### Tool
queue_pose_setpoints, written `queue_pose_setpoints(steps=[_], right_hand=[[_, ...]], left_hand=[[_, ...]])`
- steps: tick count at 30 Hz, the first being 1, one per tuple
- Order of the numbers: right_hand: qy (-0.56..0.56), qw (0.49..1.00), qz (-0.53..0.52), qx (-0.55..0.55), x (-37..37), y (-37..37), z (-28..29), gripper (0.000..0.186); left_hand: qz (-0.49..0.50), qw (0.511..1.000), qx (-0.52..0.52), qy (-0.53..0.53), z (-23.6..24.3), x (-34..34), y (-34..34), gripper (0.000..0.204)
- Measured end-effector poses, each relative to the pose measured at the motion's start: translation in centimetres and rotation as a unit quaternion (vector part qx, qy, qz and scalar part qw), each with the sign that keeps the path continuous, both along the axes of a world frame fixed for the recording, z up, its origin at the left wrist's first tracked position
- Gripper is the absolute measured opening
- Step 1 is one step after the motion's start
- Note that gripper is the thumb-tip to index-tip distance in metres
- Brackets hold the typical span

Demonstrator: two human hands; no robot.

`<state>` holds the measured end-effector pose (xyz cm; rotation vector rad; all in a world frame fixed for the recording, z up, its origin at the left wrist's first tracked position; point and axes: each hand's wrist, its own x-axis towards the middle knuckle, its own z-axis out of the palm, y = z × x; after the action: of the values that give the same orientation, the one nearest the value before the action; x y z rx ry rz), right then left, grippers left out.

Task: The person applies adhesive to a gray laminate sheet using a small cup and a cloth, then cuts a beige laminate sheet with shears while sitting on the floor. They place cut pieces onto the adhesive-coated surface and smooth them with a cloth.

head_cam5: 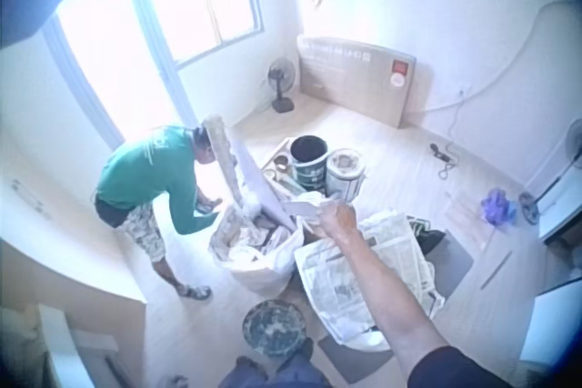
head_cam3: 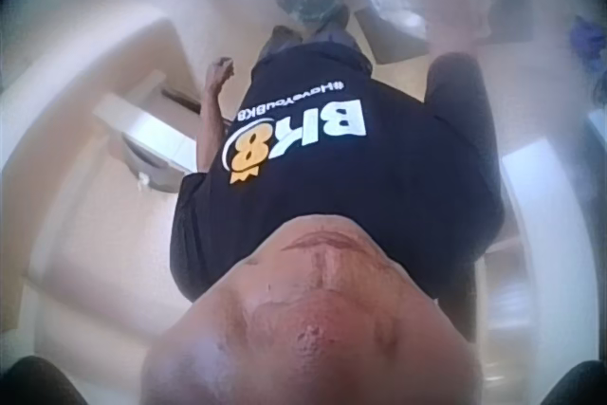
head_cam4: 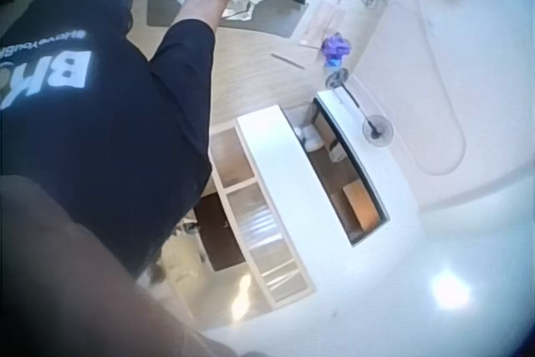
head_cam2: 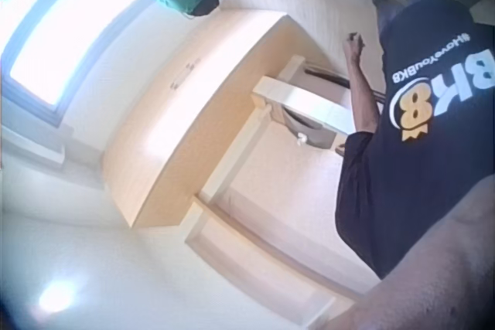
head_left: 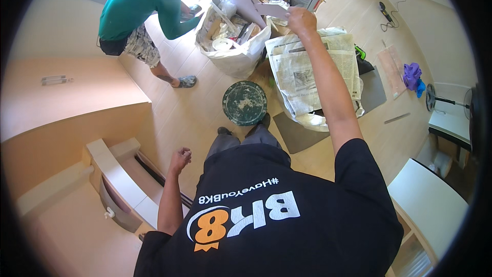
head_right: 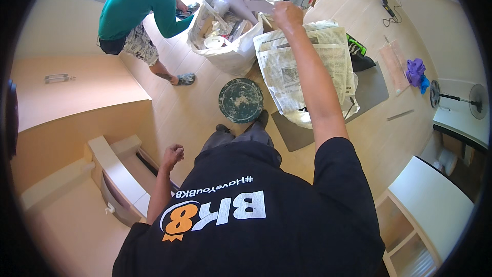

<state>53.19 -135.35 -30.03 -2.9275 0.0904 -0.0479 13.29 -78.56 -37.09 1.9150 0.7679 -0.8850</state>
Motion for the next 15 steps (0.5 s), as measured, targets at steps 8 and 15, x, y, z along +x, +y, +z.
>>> queue_pose_setpoints(steps=[8, 15], right_hand=[[0.05, 0.998, -0.044, -0.011, -2.6, -1.1, -1.9, 0.023], [-0.129, 0.99, 0.028, 0.042, -4.3, 3.8, -1.2, 0.031]], left_hand=[[-0.024, 0.999, 0.024, 0.03, 0.7, 0.5, -0.2, 0.031], [-0.017, 0.997, 0.006, 0.072, -1.7, -0.8, 1.7, 0.028]])
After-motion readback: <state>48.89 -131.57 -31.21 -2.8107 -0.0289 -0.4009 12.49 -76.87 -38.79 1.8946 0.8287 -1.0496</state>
